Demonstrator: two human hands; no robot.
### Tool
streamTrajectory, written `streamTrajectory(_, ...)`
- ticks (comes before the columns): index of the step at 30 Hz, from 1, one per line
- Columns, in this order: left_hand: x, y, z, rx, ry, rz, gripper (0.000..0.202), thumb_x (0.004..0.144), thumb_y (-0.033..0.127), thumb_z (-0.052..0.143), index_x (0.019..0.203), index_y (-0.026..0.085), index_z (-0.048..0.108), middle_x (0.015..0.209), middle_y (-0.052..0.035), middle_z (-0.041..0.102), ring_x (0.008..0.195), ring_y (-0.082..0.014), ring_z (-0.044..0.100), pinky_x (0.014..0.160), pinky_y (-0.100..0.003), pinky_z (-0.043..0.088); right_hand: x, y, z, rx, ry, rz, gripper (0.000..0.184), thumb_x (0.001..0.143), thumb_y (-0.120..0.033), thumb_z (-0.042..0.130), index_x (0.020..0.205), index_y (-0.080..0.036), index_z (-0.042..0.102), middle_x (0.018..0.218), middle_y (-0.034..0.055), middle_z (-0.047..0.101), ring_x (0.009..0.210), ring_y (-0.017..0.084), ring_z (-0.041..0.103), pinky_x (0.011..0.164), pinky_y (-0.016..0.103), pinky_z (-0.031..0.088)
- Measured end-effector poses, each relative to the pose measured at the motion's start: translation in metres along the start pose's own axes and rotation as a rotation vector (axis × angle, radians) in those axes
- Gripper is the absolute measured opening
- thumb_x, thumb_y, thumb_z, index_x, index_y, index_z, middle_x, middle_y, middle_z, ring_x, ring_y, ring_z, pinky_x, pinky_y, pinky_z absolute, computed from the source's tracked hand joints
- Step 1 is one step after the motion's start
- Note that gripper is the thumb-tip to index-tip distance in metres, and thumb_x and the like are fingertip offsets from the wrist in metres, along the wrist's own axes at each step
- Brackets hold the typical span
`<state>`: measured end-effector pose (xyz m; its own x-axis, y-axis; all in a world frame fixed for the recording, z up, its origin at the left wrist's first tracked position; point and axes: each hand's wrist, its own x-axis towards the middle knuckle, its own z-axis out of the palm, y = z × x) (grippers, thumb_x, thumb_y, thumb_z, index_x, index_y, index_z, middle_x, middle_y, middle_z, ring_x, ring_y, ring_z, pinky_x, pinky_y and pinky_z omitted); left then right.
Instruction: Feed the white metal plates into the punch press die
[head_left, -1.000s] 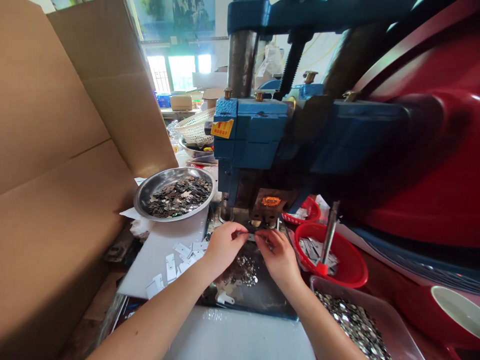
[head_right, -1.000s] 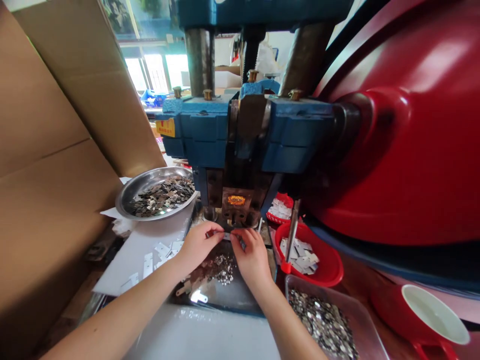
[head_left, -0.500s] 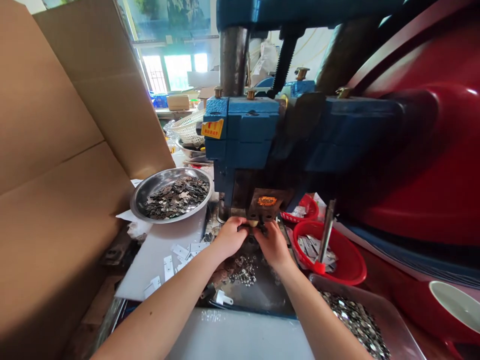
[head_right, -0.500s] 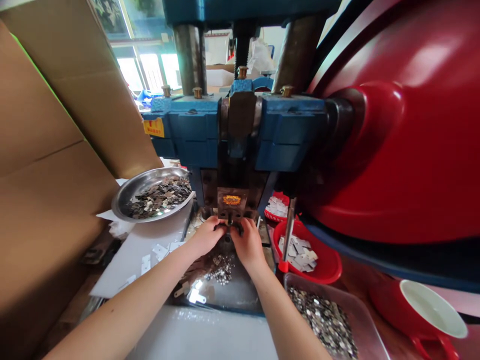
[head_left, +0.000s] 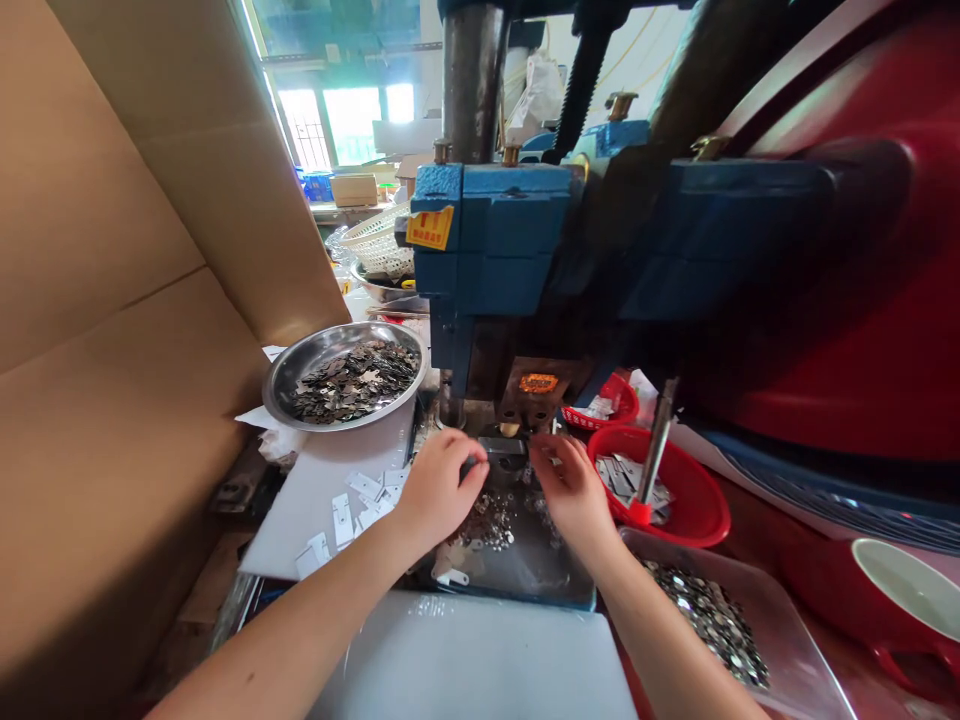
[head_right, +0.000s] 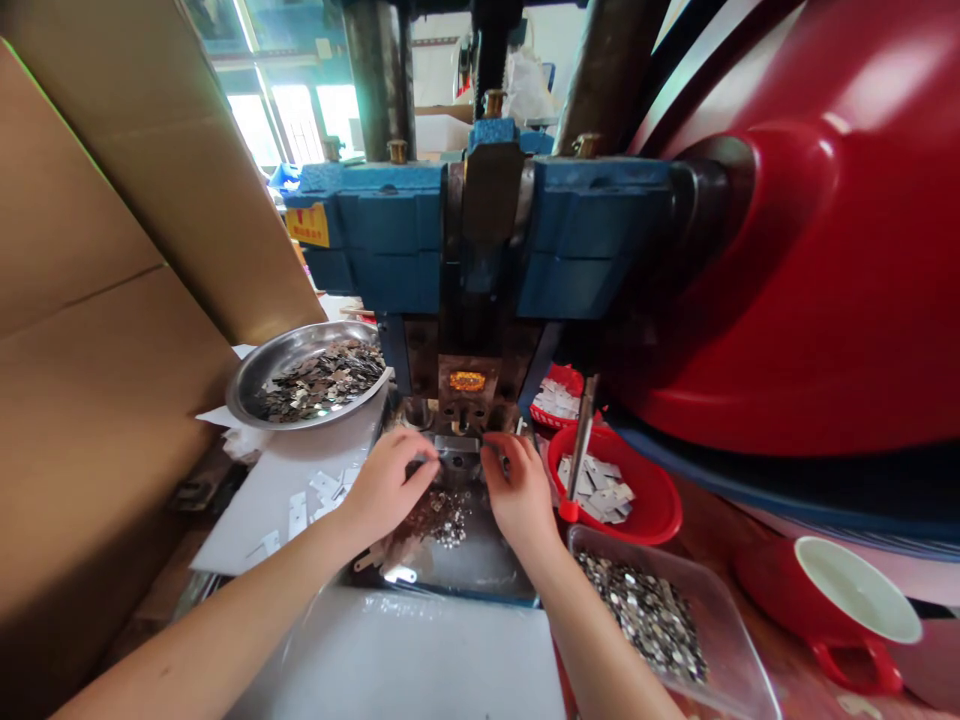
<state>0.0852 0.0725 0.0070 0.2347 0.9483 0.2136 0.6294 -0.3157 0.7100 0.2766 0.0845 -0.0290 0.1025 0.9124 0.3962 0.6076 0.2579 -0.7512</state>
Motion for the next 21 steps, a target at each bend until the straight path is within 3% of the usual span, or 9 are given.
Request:
streamTrajectory(3, -0.036, -0.005, -0.01, 0.111, -0.314, 0.069, 0.012, 0.082, 0.028, 0.057, 0.086, 0.023, 0.067, 0.091, -0.0025, 0.059, 0.09, -0.0191, 0.054, 0.083, -0.032, 0.042, -0.024, 0.005, -0.021, -0.047, -0.062, 0.02, 0.023, 0.084, -0.037, 0.047, 0.087, -0.022, 0.064, 0.094, 0.0062, 0.062, 0.09, 0.021, 0.059, 0.08, 0.035, 0.047)
streamTrajectory(6, -0.055, -0.009, -0.008, 0.203, -0.435, 0.043, 0.017, 0.077, 0.032, 0.063, 0.092, 0.024, 0.067, 0.093, -0.0024, 0.058, 0.093, -0.0213, 0.052, 0.083, -0.034, 0.04, -0.042, 0.014, -0.033, -0.101, -0.065, 0.019, 0.023, 0.085, -0.037, 0.047, 0.085, -0.022, 0.064, 0.092, 0.0057, 0.064, 0.09, 0.021, 0.06, 0.082, 0.036, 0.047)
streamTrajectory(10, -0.057, -0.009, 0.001, 0.199, -0.454, -0.022, 0.016, 0.076, 0.026, 0.063, 0.092, 0.024, 0.065, 0.095, -0.0021, 0.055, 0.095, -0.021, 0.05, 0.083, -0.032, 0.04, -0.049, 0.022, -0.037, -0.21, -0.056, -0.055, 0.022, 0.086, -0.035, 0.046, 0.085, -0.023, 0.064, 0.093, 0.0061, 0.065, 0.088, 0.022, 0.06, 0.08, 0.039, 0.048)
streamTrajectory(16, -0.058, -0.006, 0.005, 0.167, -0.433, -0.038, 0.008, 0.075, 0.018, 0.06, 0.081, 0.023, 0.064, 0.091, -0.0003, 0.057, 0.091, -0.0193, 0.051, 0.082, -0.031, 0.039, -0.041, 0.023, -0.033, -0.456, -0.145, -0.215, 0.024, 0.088, -0.029, 0.044, 0.094, -0.022, 0.067, 0.096, 0.0061, 0.066, 0.091, 0.023, 0.06, 0.082, 0.041, 0.049)
streamTrajectory(21, -0.063, -0.006, 0.008, 0.187, -0.4, -0.048, 0.015, 0.079, 0.022, 0.059, 0.093, 0.024, 0.064, 0.098, -0.0017, 0.058, 0.094, -0.0208, 0.051, 0.084, -0.034, 0.039, -0.04, 0.024, -0.029, -0.622, -0.132, -0.284, 0.027, 0.086, -0.026, 0.047, 0.105, -0.025, 0.066, 0.095, 0.0067, 0.066, 0.089, 0.025, 0.059, 0.075, 0.04, 0.05)
